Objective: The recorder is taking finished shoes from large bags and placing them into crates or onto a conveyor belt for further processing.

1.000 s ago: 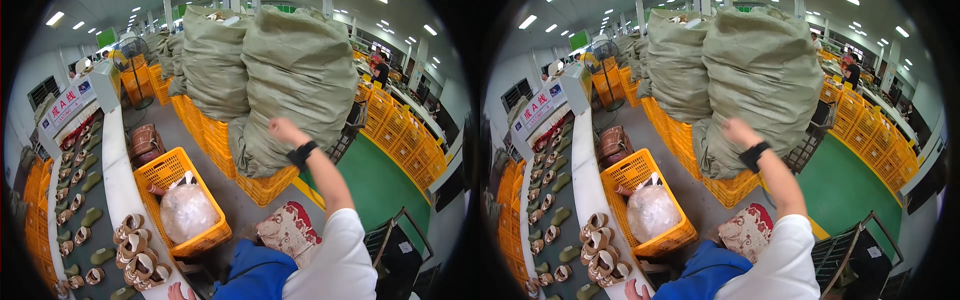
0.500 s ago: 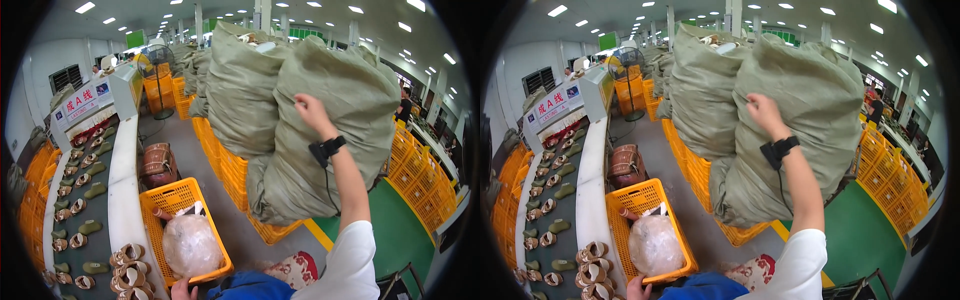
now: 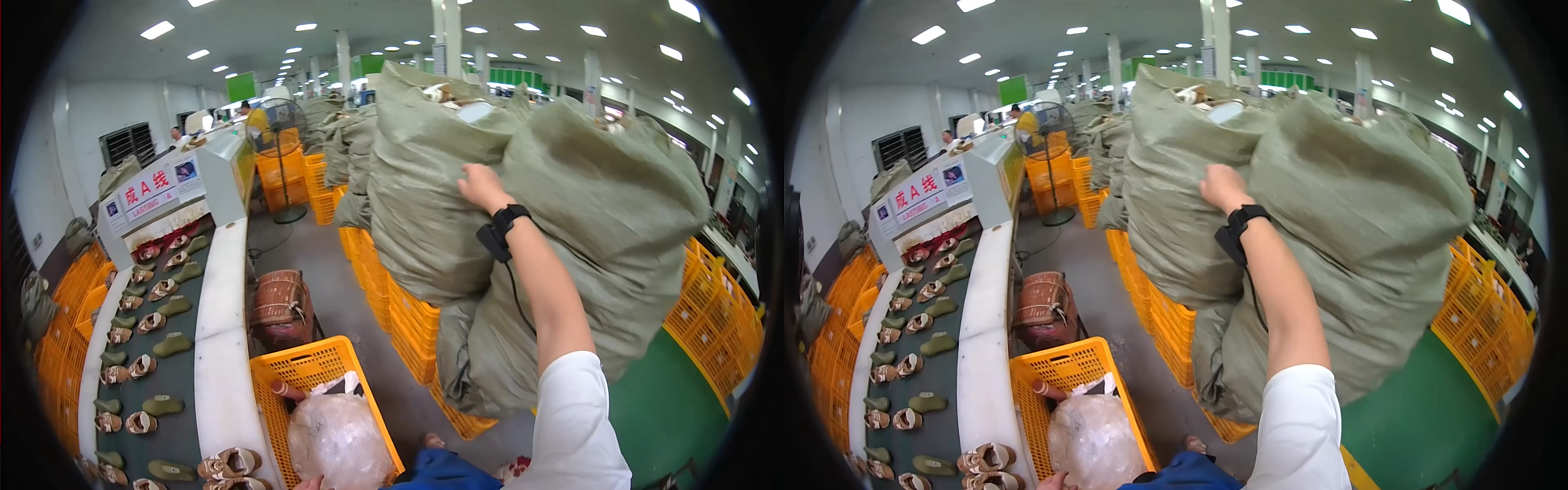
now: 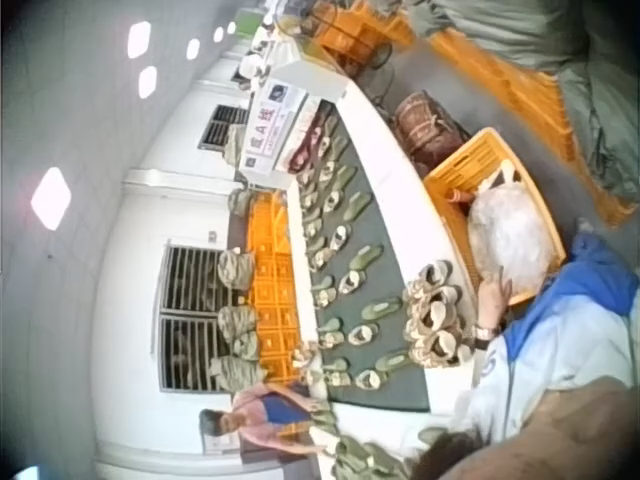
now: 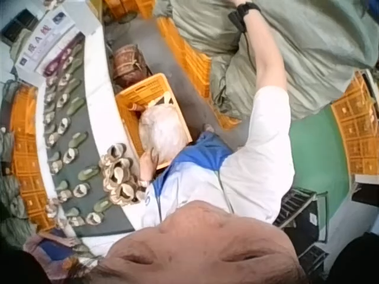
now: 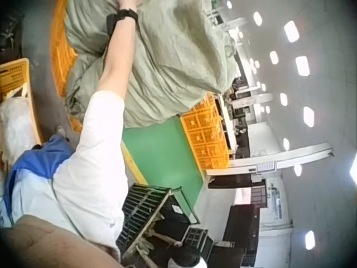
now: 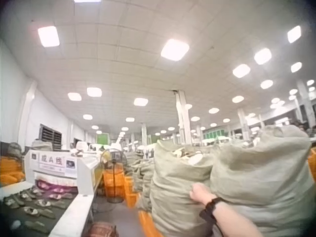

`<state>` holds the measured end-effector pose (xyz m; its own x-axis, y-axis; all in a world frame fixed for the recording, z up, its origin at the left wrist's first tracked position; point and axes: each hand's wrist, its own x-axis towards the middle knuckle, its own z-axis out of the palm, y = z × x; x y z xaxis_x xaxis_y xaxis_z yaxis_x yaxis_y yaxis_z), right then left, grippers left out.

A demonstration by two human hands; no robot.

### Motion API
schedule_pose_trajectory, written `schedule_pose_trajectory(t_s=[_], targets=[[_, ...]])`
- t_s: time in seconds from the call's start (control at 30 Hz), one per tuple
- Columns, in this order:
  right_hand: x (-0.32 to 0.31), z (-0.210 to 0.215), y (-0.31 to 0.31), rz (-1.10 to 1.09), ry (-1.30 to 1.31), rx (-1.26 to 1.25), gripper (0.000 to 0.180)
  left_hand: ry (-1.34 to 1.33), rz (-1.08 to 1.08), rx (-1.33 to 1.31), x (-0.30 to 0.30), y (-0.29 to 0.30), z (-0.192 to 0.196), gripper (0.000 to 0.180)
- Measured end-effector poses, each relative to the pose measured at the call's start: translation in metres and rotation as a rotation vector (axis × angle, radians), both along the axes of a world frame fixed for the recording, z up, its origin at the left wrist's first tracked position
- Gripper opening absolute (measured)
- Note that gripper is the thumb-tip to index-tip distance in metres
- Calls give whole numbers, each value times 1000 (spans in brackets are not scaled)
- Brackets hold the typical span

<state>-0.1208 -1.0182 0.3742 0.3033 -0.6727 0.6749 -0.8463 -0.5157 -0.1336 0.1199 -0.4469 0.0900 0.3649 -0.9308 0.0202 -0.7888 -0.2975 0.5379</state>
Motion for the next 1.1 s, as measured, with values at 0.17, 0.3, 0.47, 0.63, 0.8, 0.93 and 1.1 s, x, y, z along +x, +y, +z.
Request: schedule_pose_trajectory(t_s=[0.17, 0.3, 0.47, 0.63, 0.8, 0.93, 1.1], targets=[[-2, 47, -103, -192, -10, -282, 28, -52, 83, 97, 3, -70, -8, 36], [24, 73, -141, -358, 63, -235, 53, -142, 122, -178, 0, -125, -10, 35], [34, 83, -180, -140, 58, -6, 38, -76, 114, 25, -12, -173, 42, 32], [44, 58, -160, 234, 44, -258, 30, -91, -180, -214, 11, -217, 49, 31], [17, 28, -151, 230, -135, -238, 40, -307, -513, -553, 25, -338, 135, 33], [34, 14, -158, 197, -263, 75, 46, -390, -685, -821, 16, -448, 223, 36], [57, -7, -119, 98, 78, -195, 42, -389, -753, -1016, -22, -597, 314, 33]])
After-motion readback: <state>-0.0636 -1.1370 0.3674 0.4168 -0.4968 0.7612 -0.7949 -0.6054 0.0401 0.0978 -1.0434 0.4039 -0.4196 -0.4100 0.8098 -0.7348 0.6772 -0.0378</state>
